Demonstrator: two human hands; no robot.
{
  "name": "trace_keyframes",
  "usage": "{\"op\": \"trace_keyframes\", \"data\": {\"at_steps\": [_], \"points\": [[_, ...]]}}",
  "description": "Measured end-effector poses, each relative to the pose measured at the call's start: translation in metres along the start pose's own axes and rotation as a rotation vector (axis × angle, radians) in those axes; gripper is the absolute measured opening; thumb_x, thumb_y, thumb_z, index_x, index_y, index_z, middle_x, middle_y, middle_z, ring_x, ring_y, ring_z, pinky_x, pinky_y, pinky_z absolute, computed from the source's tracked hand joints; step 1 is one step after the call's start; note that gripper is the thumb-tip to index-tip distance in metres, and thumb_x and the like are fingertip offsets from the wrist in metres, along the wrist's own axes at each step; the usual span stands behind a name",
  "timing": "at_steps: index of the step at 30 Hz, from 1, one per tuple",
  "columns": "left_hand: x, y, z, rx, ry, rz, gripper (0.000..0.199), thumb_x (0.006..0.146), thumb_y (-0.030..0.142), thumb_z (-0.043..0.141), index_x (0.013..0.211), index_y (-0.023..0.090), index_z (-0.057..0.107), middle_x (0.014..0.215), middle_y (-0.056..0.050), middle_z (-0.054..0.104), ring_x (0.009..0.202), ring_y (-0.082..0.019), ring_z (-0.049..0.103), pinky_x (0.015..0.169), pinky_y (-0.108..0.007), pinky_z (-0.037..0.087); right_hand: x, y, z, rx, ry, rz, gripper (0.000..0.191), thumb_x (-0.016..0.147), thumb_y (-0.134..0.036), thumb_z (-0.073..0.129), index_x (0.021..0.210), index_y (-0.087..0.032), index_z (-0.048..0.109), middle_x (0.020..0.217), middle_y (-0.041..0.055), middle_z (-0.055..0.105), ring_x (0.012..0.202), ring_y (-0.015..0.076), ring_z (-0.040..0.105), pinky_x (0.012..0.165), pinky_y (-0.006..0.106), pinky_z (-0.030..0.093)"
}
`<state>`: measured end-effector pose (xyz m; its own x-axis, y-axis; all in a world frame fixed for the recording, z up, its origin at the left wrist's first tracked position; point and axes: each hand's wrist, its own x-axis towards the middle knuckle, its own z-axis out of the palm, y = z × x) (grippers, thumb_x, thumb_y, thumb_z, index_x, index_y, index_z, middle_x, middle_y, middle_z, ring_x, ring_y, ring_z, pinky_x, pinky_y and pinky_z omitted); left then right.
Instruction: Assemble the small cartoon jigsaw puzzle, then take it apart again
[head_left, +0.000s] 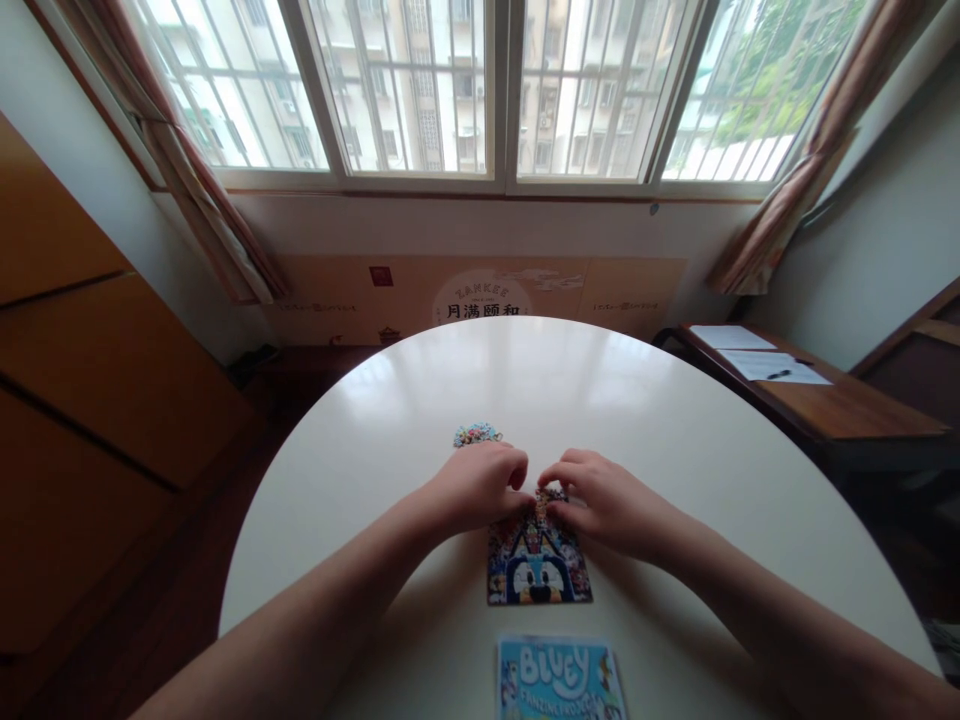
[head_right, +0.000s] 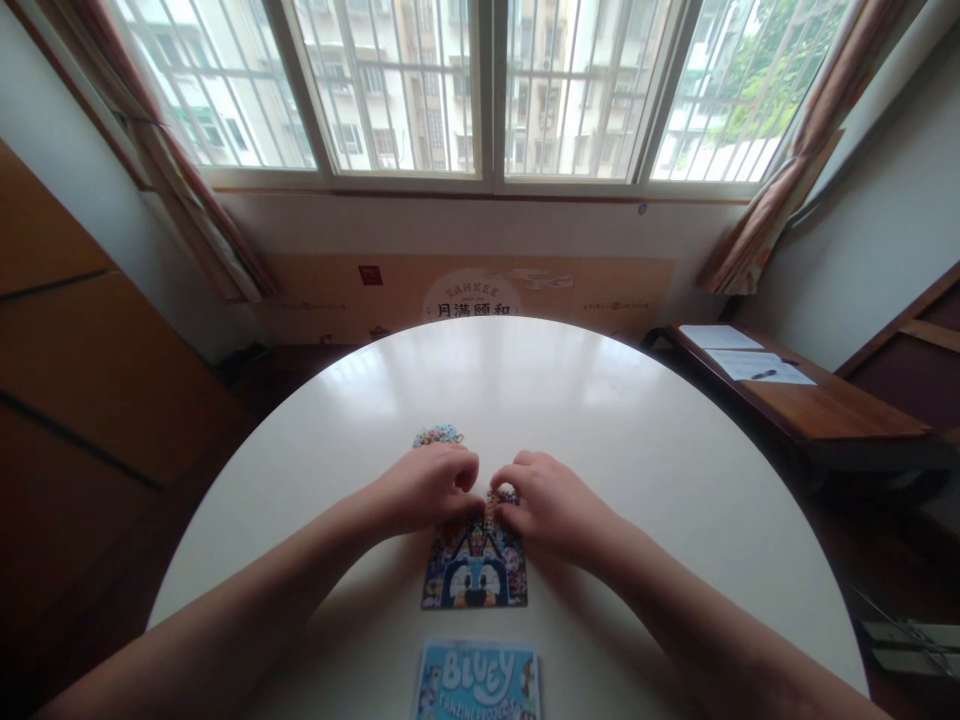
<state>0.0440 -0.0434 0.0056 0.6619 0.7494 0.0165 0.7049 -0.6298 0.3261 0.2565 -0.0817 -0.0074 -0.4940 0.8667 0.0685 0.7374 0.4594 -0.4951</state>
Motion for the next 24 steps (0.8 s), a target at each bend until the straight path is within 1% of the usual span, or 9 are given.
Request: {"op": "trace_keyframes", "data": {"at_steps": [4, 10, 16, 19, 24], "points": [[0.0002, 0.0022, -0.0021, -0.005, -0.020, -0.005, 0.016, 0.076, 0.032, 0.071, 0.071, 0.020, 0.061, 0.078, -0.002, 0.065, 0.073, -0.018, 0.056, 0.059, -0.028, 0.036, 0.0039, 0.0021, -0.0005, 0.067, -0.038, 0.027, 0.020, 0.083, -0.020, 0.065, 0.103, -0.020, 0.071, 0.092, 0.0059, 0.061, 0.091, 0.0160, 0.055, 0.080, 0.027, 0.044], [0.0002, 0.0051, -0.0050, -0.022, -0.032, -0.020, 0.017, 0.075, 0.031, 0.072, 0.069, 0.020, 0.061, 0.074, -0.001, 0.064, 0.070, -0.017, 0.054, 0.059, -0.027, 0.034, 0.0054, 0.0021, -0.0006, 0.122, -0.042, 0.067, 0.019, 0.080, -0.017, 0.068, 0.099, -0.018, 0.069, 0.090, 0.0044, 0.061, 0.089, 0.0150, 0.054, 0.079, 0.026, 0.043], [0.0005, 0.0069, -0.0070, -0.021, -0.054, -0.047, 0.020, 0.075, 0.034, 0.072, 0.068, 0.020, 0.061, 0.072, -0.001, 0.062, 0.069, -0.016, 0.054, 0.056, -0.027, 0.032, 0.0054, 0.0031, 0.0013, 0.156, -0.018, 0.075, 0.020, 0.077, -0.015, 0.068, 0.096, -0.017, 0.064, 0.092, 0.0026, 0.061, 0.087, 0.0130, 0.053, 0.075, 0.024, 0.041], [0.0005, 0.0059, -0.0061, -0.025, -0.045, -0.035, 0.019, 0.074, 0.033, 0.072, 0.067, 0.019, 0.060, 0.071, 0.000, 0.062, 0.068, -0.016, 0.053, 0.056, -0.027, 0.031, 0.0048, 0.0037, 0.0022, 0.182, 0.001, 0.066, 0.018, 0.077, -0.016, 0.068, 0.094, -0.018, 0.063, 0.093, 0.0021, 0.062, 0.087, 0.0124, 0.054, 0.074, 0.023, 0.041], [0.0000, 0.0048, -0.0041, -0.026, -0.029, -0.041, 0.017, 0.073, 0.032, 0.072, 0.069, 0.020, 0.062, 0.072, 0.000, 0.063, 0.068, -0.016, 0.053, 0.056, -0.027, 0.031, 0.0050, 0.0047, 0.0021, 0.232, -0.009, 0.063, 0.017, 0.078, -0.014, 0.066, 0.094, -0.017, 0.065, 0.093, 0.0026, 0.064, 0.081, 0.0107, 0.055, 0.070, 0.021, 0.042]]}}
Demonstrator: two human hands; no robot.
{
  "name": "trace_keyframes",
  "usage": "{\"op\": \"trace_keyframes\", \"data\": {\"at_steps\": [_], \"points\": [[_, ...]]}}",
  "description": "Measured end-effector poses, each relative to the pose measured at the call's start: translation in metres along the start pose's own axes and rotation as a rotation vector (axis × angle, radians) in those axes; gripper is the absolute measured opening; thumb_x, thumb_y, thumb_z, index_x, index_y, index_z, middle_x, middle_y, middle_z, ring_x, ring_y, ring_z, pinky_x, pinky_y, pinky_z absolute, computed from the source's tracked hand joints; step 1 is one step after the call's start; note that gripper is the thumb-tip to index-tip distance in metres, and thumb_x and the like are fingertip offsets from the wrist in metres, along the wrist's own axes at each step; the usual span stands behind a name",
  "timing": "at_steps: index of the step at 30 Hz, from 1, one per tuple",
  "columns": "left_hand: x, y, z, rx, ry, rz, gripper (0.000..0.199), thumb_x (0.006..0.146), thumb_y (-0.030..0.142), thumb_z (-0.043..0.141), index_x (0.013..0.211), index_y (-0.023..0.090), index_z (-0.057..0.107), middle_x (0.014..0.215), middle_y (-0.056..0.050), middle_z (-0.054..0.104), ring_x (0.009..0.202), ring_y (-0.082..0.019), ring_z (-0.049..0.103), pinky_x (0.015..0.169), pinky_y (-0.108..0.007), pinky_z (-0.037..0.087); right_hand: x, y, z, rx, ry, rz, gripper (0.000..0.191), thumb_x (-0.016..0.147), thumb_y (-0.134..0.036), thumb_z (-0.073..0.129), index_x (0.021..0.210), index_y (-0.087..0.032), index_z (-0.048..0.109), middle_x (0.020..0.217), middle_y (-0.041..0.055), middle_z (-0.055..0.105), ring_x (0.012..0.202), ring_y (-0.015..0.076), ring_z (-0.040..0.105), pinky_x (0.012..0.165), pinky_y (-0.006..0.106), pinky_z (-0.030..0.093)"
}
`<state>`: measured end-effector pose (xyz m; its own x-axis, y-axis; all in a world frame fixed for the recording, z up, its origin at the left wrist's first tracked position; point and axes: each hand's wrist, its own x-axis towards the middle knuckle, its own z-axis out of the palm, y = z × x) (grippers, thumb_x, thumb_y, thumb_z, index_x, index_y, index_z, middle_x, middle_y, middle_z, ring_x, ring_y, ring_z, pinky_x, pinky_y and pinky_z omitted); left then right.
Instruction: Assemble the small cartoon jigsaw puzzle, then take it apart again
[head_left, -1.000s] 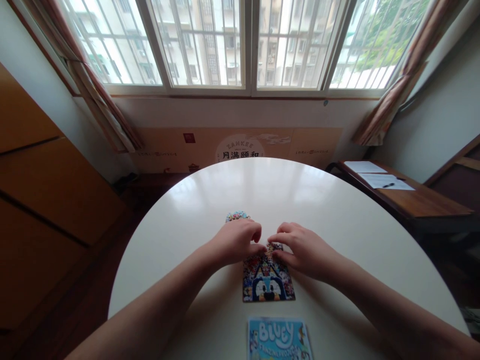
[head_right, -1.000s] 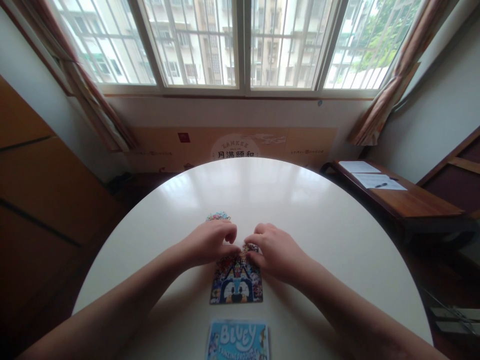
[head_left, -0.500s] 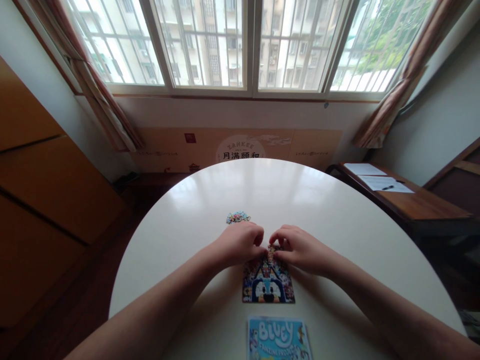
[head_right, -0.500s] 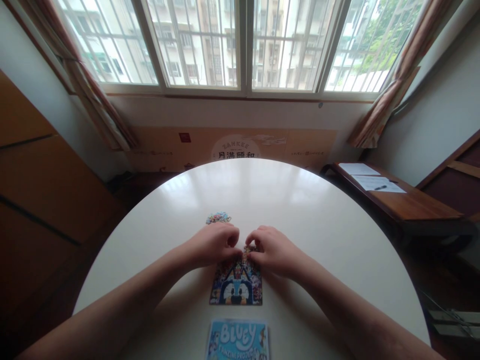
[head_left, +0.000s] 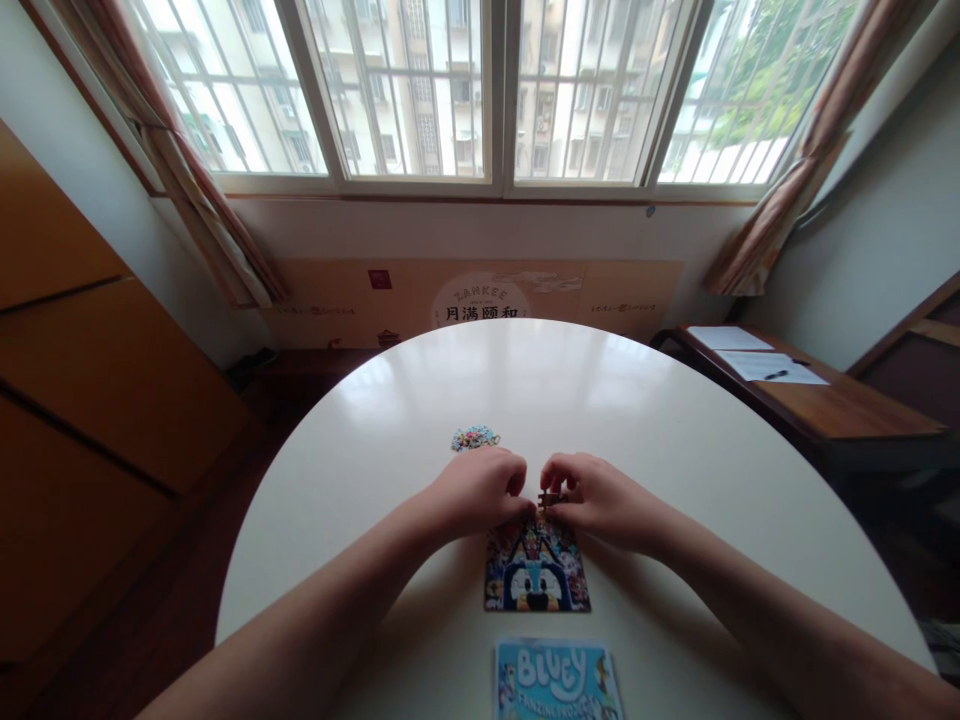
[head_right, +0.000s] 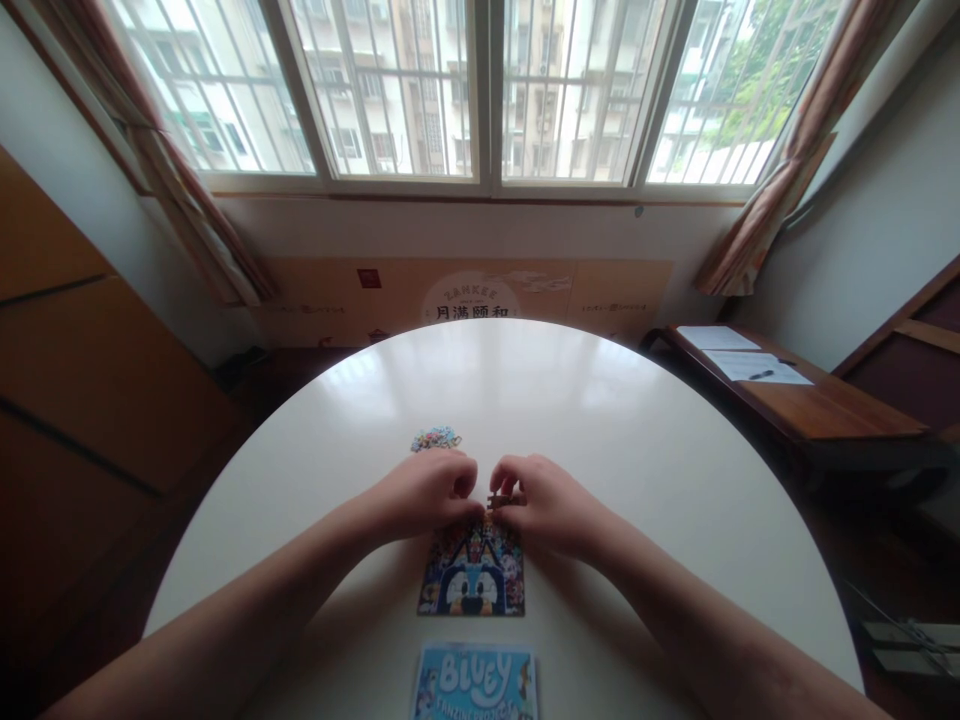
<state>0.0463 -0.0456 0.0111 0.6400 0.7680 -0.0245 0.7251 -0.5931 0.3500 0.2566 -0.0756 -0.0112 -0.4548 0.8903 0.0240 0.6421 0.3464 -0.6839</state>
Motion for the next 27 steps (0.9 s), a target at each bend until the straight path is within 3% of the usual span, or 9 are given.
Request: {"op": "trace_keyframes", "data": {"at_steps": [9, 16, 27], "points": [[0.001, 0.000, 0.002, -0.117, 0.048, 0.066, 0.016, 0.081, 0.036, 0.070, 0.088, 0.023, 0.075, 0.088, -0.002, 0.069, 0.082, -0.020, 0.061, 0.074, -0.031, 0.044, 0.003, 0.010, 0.000, 0.231, -0.029, 0.041, 0.027, 0.078, -0.011, 0.061, 0.103, -0.019, 0.067, 0.091, 0.0029, 0.068, 0.077, 0.0113, 0.060, 0.070, 0.022, 0.050], [0.004, 0.002, 0.008, -0.178, 0.089, 0.087, 0.010, 0.081, 0.021, 0.066, 0.079, 0.021, 0.075, 0.080, -0.002, 0.069, 0.076, -0.017, 0.061, 0.076, -0.031, 0.045, 0.004, 0.012, -0.001, 0.318, -0.040, 0.055, 0.024, 0.079, -0.011, 0.061, 0.102, -0.016, 0.064, 0.092, 0.0050, 0.069, 0.081, 0.0126, 0.064, 0.075, 0.024, 0.054], [0.005, 0.001, 0.004, -0.205, 0.082, 0.024, 0.009, 0.083, 0.025, 0.067, 0.079, 0.020, 0.075, 0.082, -0.002, 0.069, 0.077, -0.018, 0.061, 0.073, -0.030, 0.043, 0.003, 0.013, -0.010, 0.256, -0.013, 0.075, 0.024, 0.081, -0.014, 0.064, 0.105, -0.017, 0.064, 0.090, 0.0045, 0.069, 0.079, 0.0130, 0.064, 0.073, 0.025, 0.053]]}}
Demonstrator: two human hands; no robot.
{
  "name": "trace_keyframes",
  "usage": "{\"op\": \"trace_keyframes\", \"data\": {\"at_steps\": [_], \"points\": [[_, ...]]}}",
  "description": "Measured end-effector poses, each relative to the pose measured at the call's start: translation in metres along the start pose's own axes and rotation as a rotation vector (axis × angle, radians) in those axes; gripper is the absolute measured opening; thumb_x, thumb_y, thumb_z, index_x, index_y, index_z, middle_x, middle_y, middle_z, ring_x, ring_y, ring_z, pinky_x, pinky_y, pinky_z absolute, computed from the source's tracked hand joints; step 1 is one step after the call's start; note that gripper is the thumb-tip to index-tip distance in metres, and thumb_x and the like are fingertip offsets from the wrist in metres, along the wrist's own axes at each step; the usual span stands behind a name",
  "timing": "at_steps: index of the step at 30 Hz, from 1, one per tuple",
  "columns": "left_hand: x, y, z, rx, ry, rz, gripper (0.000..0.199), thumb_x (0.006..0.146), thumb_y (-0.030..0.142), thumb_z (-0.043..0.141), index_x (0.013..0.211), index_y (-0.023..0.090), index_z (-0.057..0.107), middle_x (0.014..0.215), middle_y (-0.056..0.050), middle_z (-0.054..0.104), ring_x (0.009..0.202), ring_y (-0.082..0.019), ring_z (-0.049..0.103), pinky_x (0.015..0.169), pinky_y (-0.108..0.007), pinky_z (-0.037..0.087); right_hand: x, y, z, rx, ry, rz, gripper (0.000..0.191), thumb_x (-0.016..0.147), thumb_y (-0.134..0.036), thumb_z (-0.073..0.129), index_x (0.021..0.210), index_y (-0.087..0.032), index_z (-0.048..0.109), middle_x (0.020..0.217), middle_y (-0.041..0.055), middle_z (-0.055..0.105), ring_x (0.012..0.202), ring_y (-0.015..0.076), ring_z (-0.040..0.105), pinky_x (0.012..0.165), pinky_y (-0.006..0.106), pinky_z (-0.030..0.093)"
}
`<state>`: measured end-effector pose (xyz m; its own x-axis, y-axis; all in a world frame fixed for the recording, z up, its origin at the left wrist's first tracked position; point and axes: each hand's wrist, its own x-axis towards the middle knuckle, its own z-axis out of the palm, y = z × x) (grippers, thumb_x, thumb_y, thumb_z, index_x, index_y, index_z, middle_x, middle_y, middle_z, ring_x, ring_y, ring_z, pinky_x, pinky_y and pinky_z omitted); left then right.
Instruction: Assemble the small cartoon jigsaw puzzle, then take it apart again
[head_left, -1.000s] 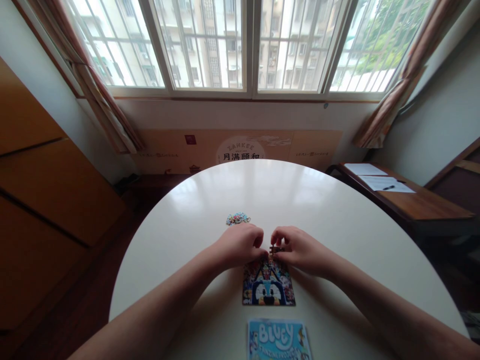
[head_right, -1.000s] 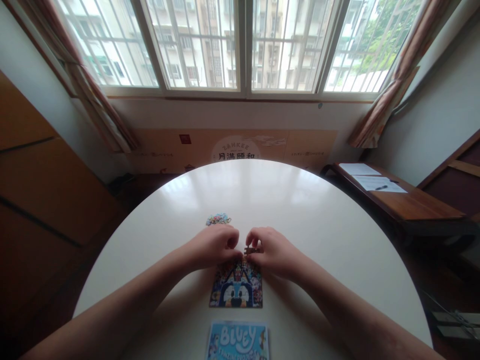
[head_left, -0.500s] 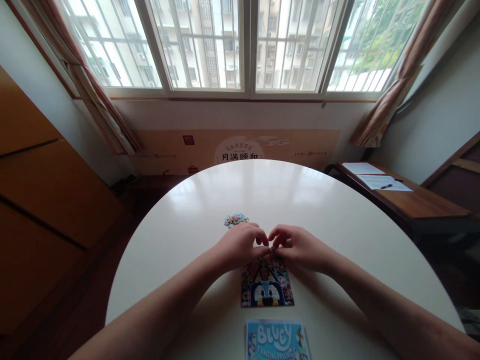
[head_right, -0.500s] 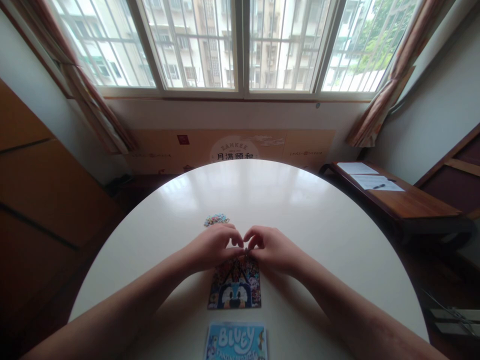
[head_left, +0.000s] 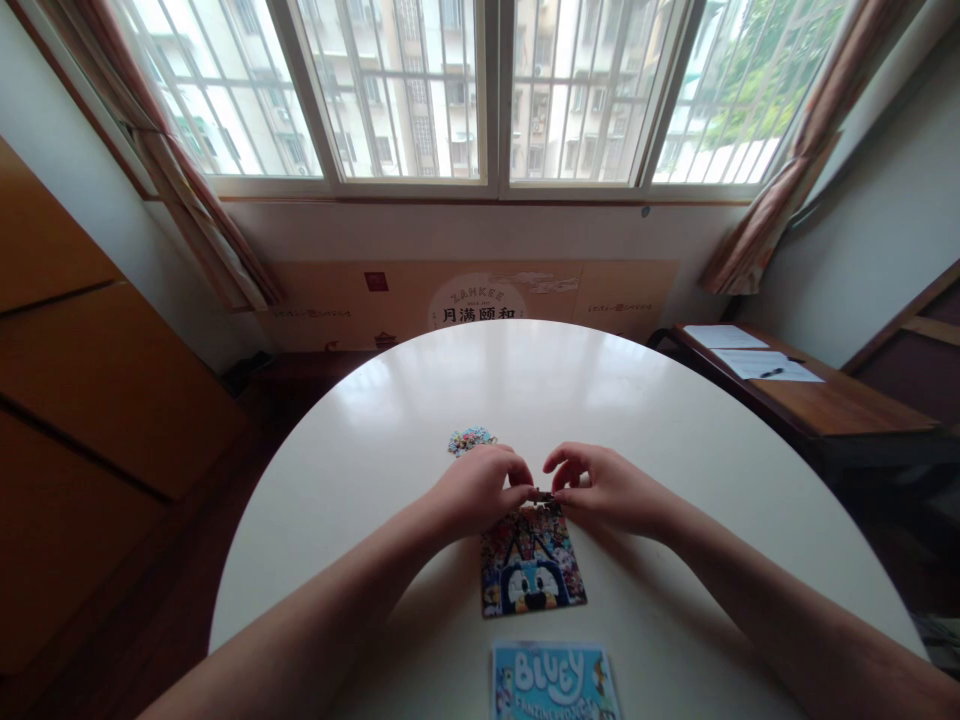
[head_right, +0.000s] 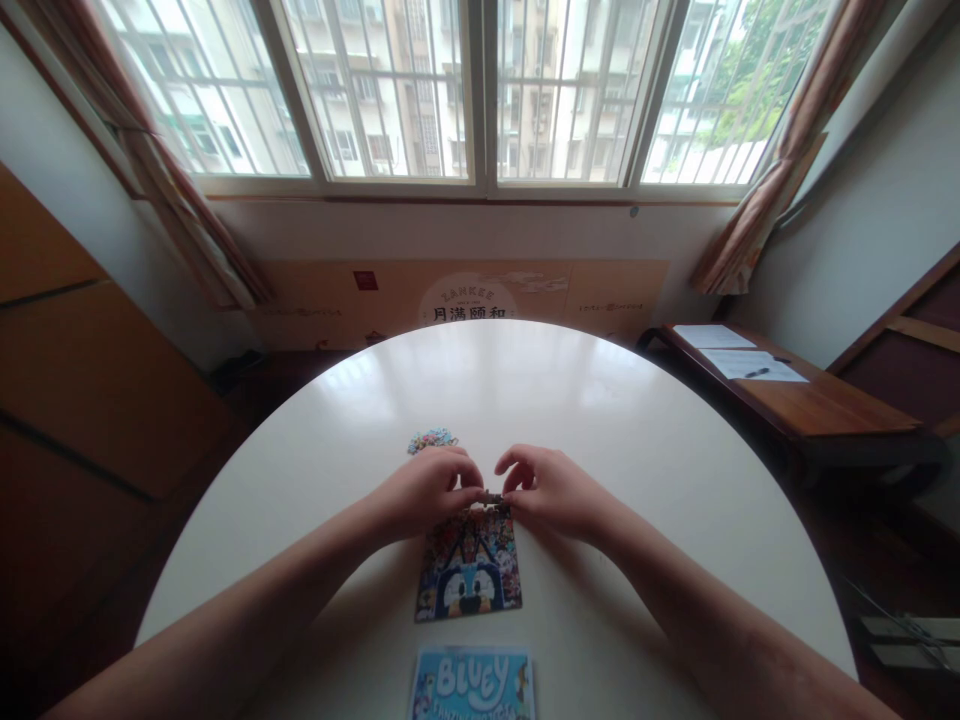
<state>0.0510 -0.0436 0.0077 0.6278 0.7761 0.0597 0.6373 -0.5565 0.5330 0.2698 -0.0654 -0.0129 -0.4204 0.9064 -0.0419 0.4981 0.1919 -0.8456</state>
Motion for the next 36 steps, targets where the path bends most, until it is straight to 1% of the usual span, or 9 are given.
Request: {"op": "trace_keyframes", "data": {"at_steps": [3, 8, 12, 21, 25, 27, 30, 34, 36], "points": [[0.000, 0.001, -0.001, 0.006, 0.002, -0.012, 0.010, 0.083, 0.025, 0.067, 0.079, 0.020, 0.075, 0.082, -0.002, 0.069, 0.077, -0.018, 0.061, 0.073, -0.030, 0.043, -0.002, -0.003, -0.001, -0.047, 0.022, -0.028, 0.025, 0.080, -0.013, 0.064, 0.104, -0.018, 0.065, 0.090, 0.0037, 0.070, 0.081, 0.0129, 0.064, 0.072, 0.024, 0.052], [0.000, 0.002, -0.003, 0.002, 0.012, -0.052, 0.012, 0.083, 0.026, 0.064, 0.078, 0.020, 0.074, 0.083, -0.003, 0.070, 0.079, -0.019, 0.062, 0.073, -0.031, 0.043, -0.003, -0.003, 0.000, -0.136, 0.087, -0.171, 0.025, 0.082, -0.013, 0.065, 0.105, -0.022, 0.067, 0.087, -0.0004, 0.070, 0.082, 0.0110, 0.063, 0.078, 0.025, 0.050], [0.001, 0.003, -0.005, -0.031, -0.017, -0.094, 0.015, 0.082, 0.028, 0.063, 0.079, 0.019, 0.075, 0.082, -0.004, 0.072, 0.078, -0.018, 0.062, 0.070, -0.030, 0.043, -0.003, -0.001, 0.002, -0.162, 0.106, -0.246, 0.027, 0.082, -0.012, 0.064, 0.106, -0.022, 0.068, 0.087, -0.0006, 0.070, 0.082, 0.0110, 0.064, 0.080, 0.026, 0.050], [0.002, -0.002, -0.005, -0.117, -0.045, -0.129, 0.018, 0.082, 0.032, 0.063, 0.081, 0.019, 0.075, 0.079, -0.003, 0.074, 0.074, -0.017, 0.064, 0.066, -0.028, 0.043, -0.004, -0.002, 0.003, -0.209, 0.155, -0.291, 0.030, 0.082, -0.010, 0.065, 0.109, -0.023, 0.069, 0.089, -0.0001, 0.070, 0.084, 0.0117, 0.065, 0.082, 0.027, 0.051], [0.002, -0.003, -0.005, -0.113, -0.034, -0.140, 0.018, 0.082, 0.032, 0.063, 0.080, 0.019, 0.075, 0.077, -0.003, 0.073, 0.073, -0.018, 0.064, 0.065, -0.029, 0.043, -0.005, -0.003, 0.001, -0.230, 0.152, -0.283, 0.032, 0.083, -0.012, 0.064, 0.112, -0.024, 0.068, 0.090, 0.0003, 0.070, 0.086, 0.0125, 0.065, 0.084, 0.028, 0.051], [0.001, -0.005, -0.009, -0.110, -0.023, -0.143, 0.018, 0.083, 0.033, 0.063, 0.080, 0.019, 0.075, 0.079, -0.003, 0.074, 0.074, -0.018, 0.064, 0.065, -0.029, 0.044, -0.005, -0.003, 0.000, -0.231, 0.152, -0.279, 0.032, 0.084, -0.014, 0.063, 0.114, -0.024, 0.068, 0.091, 0.0011, 0.070, 0.086, 0.0130, 0.065, 0.084, 0.029, 0.051], [-0.001, -0.012, -0.023, -0.102, 0.050, -0.191, 0.021, 0.085, 0.035, 0.062, 0.085, 0.019, 0.076, 0.085, -0.005, 0.075, 0.076, -0.019, 0.065, 0.067, -0.030, 0.046, -0.005, -0.002, -0.001, -0.233, 0.155, -0.271, 0.032, 0.085, -0.016, 0.062, 0.116, -0.023, 0.068, 0.091, 0.0023, 0.070, 0.086, 0.0136, 0.065, 0.084, 0.030, 0.052], [-0.005, -0.024, -0.048, 0.072, 0.272, -0.287, 0.023, 0.086, 0.033, 0.059, 0.088, 0.018, 0.076, 0.087, -0.007, 0.074, 0.077, -0.020, 0.064, 0.069, -0.031, 0.046, -0.004, 0.001, -0.001, -0.252, 0.172, -0.260, 0.032, 0.086, -0.017, 0.060, 0.116, -0.024, 0.067, 0.092, 0.0020, 0.070, 0.085, 0.0131, 0.064, 0.084, 0.030, 0.052], [-0.005, -0.030, -0.056, 0.119, 0.297, -0.334, 0.025, 0.086, 0.033, 0.057, 0.087, 0.017, 0.076, 0.085, -0.007, 0.074, 0.076, -0.021, 0.063, 0.069, -0.031, 0.045, -0.004, 0.002, -0.001, -0.264, 0.174, -0.247, 0.032, 0.086, -0.016, 0.059, 0.116, -0.024, 0.067, 0.093, 0.0016, 0.070, 0.085, 0.0129, 0.064, 0.084, 0.030, 0.052]]}}
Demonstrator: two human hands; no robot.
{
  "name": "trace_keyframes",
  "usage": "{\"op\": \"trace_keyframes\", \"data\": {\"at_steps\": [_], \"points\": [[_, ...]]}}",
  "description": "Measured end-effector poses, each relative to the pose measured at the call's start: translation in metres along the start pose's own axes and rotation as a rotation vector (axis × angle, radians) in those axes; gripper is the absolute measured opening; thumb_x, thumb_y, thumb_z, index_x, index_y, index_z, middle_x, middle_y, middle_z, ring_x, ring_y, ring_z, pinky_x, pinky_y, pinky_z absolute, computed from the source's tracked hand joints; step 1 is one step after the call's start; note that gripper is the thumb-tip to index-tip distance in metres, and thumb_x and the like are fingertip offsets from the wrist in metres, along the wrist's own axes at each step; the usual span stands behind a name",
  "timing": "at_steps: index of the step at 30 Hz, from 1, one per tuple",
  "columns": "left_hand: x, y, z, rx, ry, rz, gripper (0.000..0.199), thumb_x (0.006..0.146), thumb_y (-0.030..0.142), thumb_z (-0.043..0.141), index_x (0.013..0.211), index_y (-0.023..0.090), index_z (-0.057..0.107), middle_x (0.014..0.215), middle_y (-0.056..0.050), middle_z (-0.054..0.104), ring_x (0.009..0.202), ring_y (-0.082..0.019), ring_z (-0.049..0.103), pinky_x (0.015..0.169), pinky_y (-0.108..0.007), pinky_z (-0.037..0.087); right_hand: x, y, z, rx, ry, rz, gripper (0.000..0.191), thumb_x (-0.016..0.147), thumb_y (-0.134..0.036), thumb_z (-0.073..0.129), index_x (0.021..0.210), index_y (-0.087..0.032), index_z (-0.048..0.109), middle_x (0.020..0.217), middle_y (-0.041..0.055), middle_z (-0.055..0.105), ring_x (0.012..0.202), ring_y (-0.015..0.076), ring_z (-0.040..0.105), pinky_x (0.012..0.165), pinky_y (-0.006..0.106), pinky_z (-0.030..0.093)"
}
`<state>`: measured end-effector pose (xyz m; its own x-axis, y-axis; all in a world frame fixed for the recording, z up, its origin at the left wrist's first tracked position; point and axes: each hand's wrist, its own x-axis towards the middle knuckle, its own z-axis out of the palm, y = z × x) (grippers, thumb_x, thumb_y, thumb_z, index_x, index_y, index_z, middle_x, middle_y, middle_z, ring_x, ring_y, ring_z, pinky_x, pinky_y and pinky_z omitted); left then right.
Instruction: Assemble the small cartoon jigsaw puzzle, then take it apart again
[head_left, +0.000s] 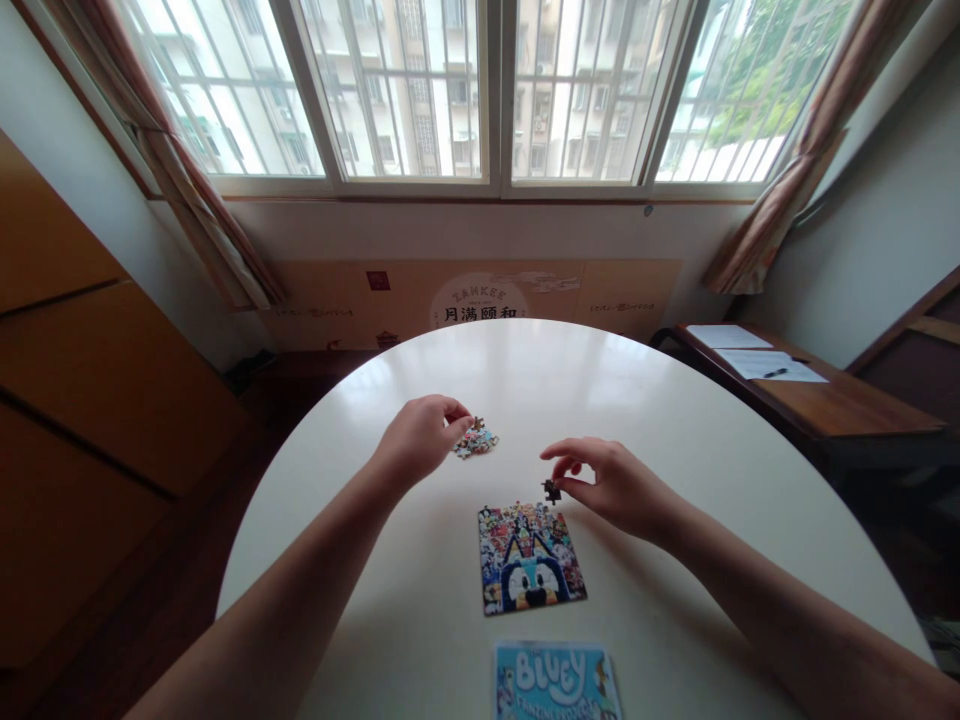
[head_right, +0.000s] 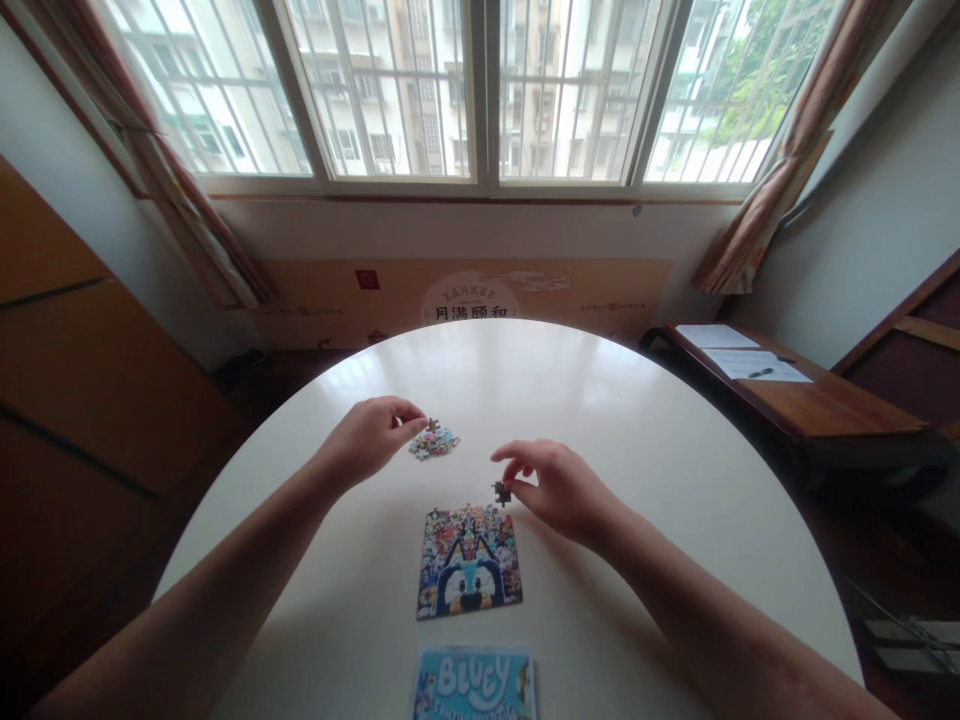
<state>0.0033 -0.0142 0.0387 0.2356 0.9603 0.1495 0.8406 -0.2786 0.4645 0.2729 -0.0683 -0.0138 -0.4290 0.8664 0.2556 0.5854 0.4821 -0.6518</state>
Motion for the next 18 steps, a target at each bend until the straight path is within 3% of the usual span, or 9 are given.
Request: {"op": "trace_keyframes", "data": {"at_steps": [5, 9, 13, 18], "points": [[0.006, -0.014, 0.001, 0.022, -0.165, -0.116, 0.028, 0.083, 0.038, 0.056, 0.087, 0.018, 0.075, 0.084, -0.007, 0.075, 0.076, -0.022, 0.065, 0.064, -0.029, 0.043, 0.000, 0.001, 0.000, -0.006, -0.005, 0.014, 0.033, 0.086, -0.015, 0.057, 0.117, -0.023, 0.067, 0.093, 0.0027, 0.070, 0.084, 0.0129, 0.064, 0.081, 0.029, 0.052], [0.009, -0.022, 0.004, 0.066, -0.229, -0.145, 0.027, 0.080, 0.040, 0.058, 0.081, 0.018, 0.075, 0.081, -0.007, 0.074, 0.074, -0.022, 0.064, 0.061, -0.029, 0.040, 0.000, 0.002, 0.001, -0.013, 0.000, 0.019, 0.034, 0.085, -0.015, 0.058, 0.117, -0.024, 0.068, 0.094, 0.0025, 0.070, 0.084, 0.0130, 0.064, 0.082, 0.030, 0.052], [0.011, -0.026, 0.004, 0.084, -0.229, -0.159, 0.026, 0.080, 0.040, 0.059, 0.081, 0.019, 0.075, 0.082, -0.007, 0.074, 0.075, -0.022, 0.064, 0.060, -0.029, 0.039, 0.000, 0.003, 0.001, -0.024, -0.006, 0.020, 0.034, 0.085, -0.015, 0.058, 0.117, -0.025, 0.068, 0.094, 0.0018, 0.070, 0.085, 0.0134, 0.063, 0.083, 0.030, 0.052], [0.008, -0.020, 0.002, 0.109, -0.116, -0.157, 0.021, 0.080, 0.037, 0.060, 0.082, 0.021, 0.073, 0.089, -0.007, 0.074, 0.078, -0.022, 0.064, 0.061, -0.029, 0.040, 0.000, 0.003, 0.002, -0.017, 0.004, 0.038, 0.033, 0.084, -0.015, 0.059, 0.115, -0.024, 0.069, 0.092, 0.0021, 0.070, 0.084, 0.0136, 0.064, 0.083, 0.031, 0.052]]}}
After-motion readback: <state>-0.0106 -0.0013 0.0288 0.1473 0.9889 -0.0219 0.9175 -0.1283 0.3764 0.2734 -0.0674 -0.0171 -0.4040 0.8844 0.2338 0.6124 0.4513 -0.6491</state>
